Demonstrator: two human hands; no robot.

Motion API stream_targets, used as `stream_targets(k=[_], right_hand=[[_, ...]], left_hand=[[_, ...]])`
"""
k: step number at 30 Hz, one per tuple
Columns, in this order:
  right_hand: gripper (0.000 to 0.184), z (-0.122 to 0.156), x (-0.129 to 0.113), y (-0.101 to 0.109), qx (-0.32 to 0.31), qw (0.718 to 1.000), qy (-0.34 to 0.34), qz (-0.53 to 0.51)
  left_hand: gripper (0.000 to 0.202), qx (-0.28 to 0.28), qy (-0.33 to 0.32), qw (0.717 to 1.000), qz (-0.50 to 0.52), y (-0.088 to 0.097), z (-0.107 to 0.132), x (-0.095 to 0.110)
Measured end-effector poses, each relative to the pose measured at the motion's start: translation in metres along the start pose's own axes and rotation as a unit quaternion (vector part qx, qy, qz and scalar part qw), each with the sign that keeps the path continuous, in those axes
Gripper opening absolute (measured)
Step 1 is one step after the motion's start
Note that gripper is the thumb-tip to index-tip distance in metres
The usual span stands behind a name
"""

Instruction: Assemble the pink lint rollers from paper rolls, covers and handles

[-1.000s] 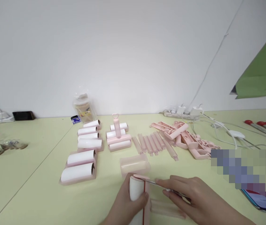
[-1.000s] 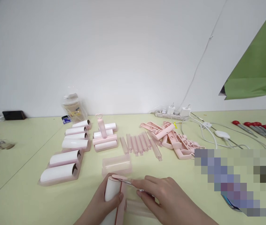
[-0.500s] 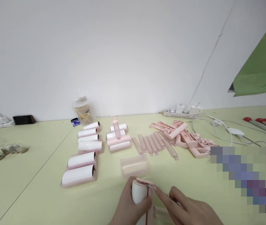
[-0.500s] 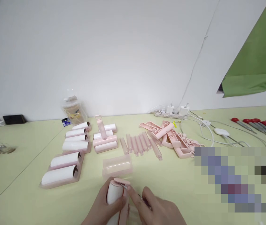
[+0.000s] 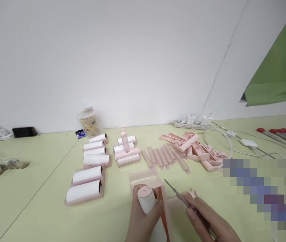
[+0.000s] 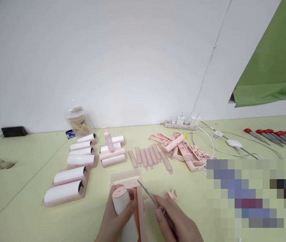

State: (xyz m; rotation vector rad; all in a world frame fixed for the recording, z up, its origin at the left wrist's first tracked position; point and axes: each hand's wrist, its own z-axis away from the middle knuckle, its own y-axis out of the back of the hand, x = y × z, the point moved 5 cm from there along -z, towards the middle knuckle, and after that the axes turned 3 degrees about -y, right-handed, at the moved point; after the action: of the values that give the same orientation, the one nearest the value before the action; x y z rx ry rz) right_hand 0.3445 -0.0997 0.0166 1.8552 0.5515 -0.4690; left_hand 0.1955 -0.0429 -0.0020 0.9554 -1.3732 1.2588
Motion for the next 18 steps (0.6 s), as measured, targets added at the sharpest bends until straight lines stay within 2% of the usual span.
stream_targets(k=[3, 7, 10, 13, 15, 18], right_hand=[[0.029, -0.018, 0.006, 0.002, -0.035, 0.998, -0.057, -0.016], [0.022, -0.037, 0.014, -0.008, -0.111, 0.992, -0.058, -0.003], [0.024, -0.039, 0.03, -0.008, -0.1, 0.989, -0.091, 0.057], [0.025, -0.039, 0.041, -0.004, -0.088, 0.985, -0.125, 0.08], [0.024, -0.043, 0.038, 0.002, -0.068, 0.988, -0.122, 0.065], [0.022, -0.056, 0.015, 0.01, -0.069, 0.995, -0.077, -0.003]], left_hand=[[0.031, -0.014, -0.018, 1.0, 0.0, -0.01, 0.0, 0.005], [0.027, -0.013, -0.037, 0.999, -0.018, -0.019, -0.005, 0.013], [0.026, 0.01, -0.076, 0.996, -0.045, -0.014, -0.01, 0.021], [0.027, 0.003, -0.067, 0.993, -0.093, -0.005, -0.014, 0.025], [0.029, -0.008, -0.047, 0.988, -0.147, 0.002, -0.016, 0.026], [0.034, -0.029, -0.057, 0.959, -0.274, 0.01, -0.018, 0.032]])
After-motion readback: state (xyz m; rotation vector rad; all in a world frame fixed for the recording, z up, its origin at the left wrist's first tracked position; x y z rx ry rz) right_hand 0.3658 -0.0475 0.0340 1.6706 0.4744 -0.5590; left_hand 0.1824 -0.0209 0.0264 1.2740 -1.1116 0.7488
